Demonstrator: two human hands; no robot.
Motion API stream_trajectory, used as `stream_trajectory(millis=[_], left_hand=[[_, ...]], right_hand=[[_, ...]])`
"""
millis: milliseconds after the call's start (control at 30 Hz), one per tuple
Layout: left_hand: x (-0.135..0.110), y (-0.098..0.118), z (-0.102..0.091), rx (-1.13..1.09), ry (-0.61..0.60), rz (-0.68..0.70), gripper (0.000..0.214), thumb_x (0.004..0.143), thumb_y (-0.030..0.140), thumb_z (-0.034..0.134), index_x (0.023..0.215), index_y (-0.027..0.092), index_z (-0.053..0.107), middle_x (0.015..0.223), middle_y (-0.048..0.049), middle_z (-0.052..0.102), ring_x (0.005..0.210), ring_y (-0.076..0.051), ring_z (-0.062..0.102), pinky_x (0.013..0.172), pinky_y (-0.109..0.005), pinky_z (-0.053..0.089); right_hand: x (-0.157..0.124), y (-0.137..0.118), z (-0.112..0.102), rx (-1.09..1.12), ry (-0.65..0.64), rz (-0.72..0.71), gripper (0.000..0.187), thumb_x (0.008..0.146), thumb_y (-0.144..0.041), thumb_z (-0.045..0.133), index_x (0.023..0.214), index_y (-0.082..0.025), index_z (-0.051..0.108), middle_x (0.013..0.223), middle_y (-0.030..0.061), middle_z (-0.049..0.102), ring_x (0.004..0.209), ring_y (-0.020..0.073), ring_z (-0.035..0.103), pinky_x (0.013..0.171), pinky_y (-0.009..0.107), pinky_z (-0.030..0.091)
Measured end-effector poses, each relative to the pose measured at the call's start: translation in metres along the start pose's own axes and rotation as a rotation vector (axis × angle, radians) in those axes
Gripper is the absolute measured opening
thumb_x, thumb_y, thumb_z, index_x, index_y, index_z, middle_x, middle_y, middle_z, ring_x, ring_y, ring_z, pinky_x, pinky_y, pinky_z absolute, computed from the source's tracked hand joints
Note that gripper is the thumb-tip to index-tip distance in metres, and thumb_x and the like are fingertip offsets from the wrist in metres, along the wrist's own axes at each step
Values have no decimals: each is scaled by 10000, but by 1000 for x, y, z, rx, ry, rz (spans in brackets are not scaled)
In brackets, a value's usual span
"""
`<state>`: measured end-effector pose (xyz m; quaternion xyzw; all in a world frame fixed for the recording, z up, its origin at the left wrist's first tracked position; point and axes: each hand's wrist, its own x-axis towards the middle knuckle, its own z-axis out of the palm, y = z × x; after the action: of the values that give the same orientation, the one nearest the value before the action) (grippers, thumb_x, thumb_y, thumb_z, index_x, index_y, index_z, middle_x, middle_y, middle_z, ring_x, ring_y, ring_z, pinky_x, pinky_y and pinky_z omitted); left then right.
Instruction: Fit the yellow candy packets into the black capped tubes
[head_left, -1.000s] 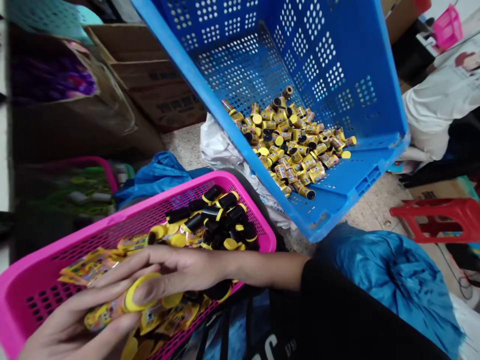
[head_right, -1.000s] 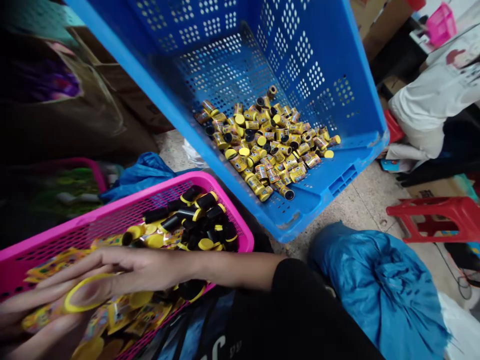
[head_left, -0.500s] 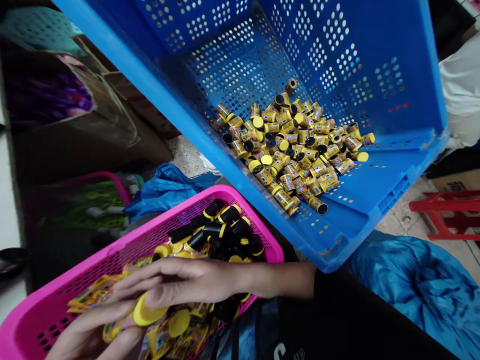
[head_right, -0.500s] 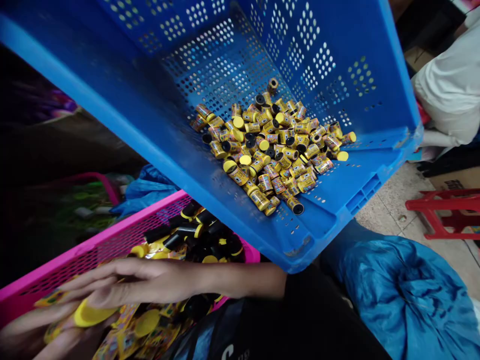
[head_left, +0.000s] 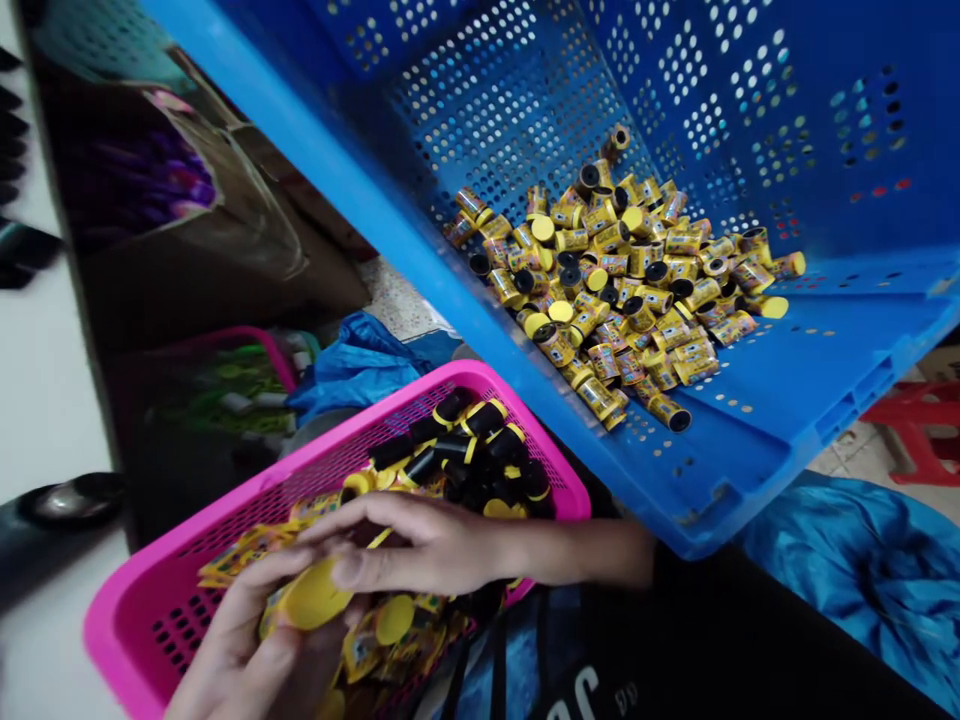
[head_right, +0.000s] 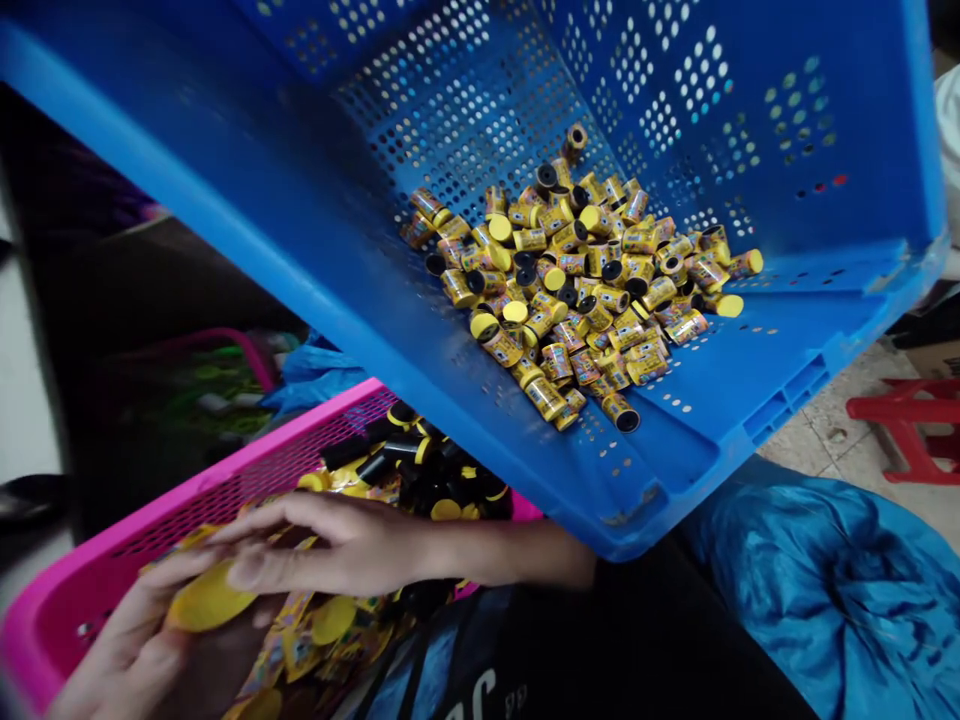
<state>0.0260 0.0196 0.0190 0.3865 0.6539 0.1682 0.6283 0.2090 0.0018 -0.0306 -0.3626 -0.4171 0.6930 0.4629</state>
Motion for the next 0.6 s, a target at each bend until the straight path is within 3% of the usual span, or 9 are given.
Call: stream_trajectory(millis=[133, 233, 333, 400, 433, 533, 600], left_hand=[[-2, 0, 4, -215, -50, 59, 284, 758, 452, 810, 1000, 552, 701, 1096, 171, 745, 813, -145, 670, 673, -250, 576], [3, -8, 4, -407, -124, 203, 347, 777, 355, 812, 1099, 407, 693, 1142, 68, 641, 902, -117, 614, 779, -209, 561], [14, -22, -3, -522, -246, 231, 484, 709, 273, 809, 1159, 337, 643, 1091, 15, 596, 888, -124, 594, 764, -226, 540], [19, -30, -9, -505, -257, 280, 516, 721, 249, 763, 1207, 321, 604, 1178, -3, 580, 915, -136, 603, 799, -259, 548], [20, -33, -12, -487, -258, 294, 519, 741, 254, 746, 1231, 318, 589, 1212, -11, 577, 930, -144, 609, 812, -275, 553], [16, -33, -21, -453, -241, 324, 454, 796, 288, 736, 1230, 281, 606, 1159, -29, 616, 894, -143, 609, 787, -262, 544], [10, -30, -32, -489, -203, 364, 384, 800, 303, 749, 1165, 246, 644, 1088, -36, 641, 844, -129, 591, 724, -222, 517]], right_hand=[[-17, -21, -13, -455, 167, -202, 330, 991, -420, 618, 1209, -181, 682, 1259, 116, 717, 1220, 206, 654, 1085, 348, 491], [-38, -29, -37, -918, 485, -234, 232, 977, -382, 613, 1133, -251, 724, 1309, 107, 689, 1308, 264, 584, 1191, 480, 384], [-45, -22, -72, -1249, 707, -90, 433, 943, -379, 594, 1333, -195, 630, 1475, 191, 566, 1432, 365, 459, 1210, 631, 302], [-43, -13, -90, -1307, 743, 70, 627, 932, -361, 549, 1502, -114, 473, 1520, 269, 498, 1420, 407, 475, 1148, 653, 378], [-42, -10, -95, -1301, 747, 178, 668, 934, -361, 528, 1541, -100, 427, 1479, 289, 532, 1342, 419, 551, 1082, 651, 441], [-44, -13, -98, -1286, 766, 375, 672, 944, -384, 485, 1559, -118, 430, 1292, 275, 677, 1091, 420, 696, 937, 635, 529], [-45, -22, -91, -1306, 781, 338, 655, 944, -395, 478, 1548, -144, 465, 1259, 243, 712, 1065, 407, 711, 944, 623, 533]])
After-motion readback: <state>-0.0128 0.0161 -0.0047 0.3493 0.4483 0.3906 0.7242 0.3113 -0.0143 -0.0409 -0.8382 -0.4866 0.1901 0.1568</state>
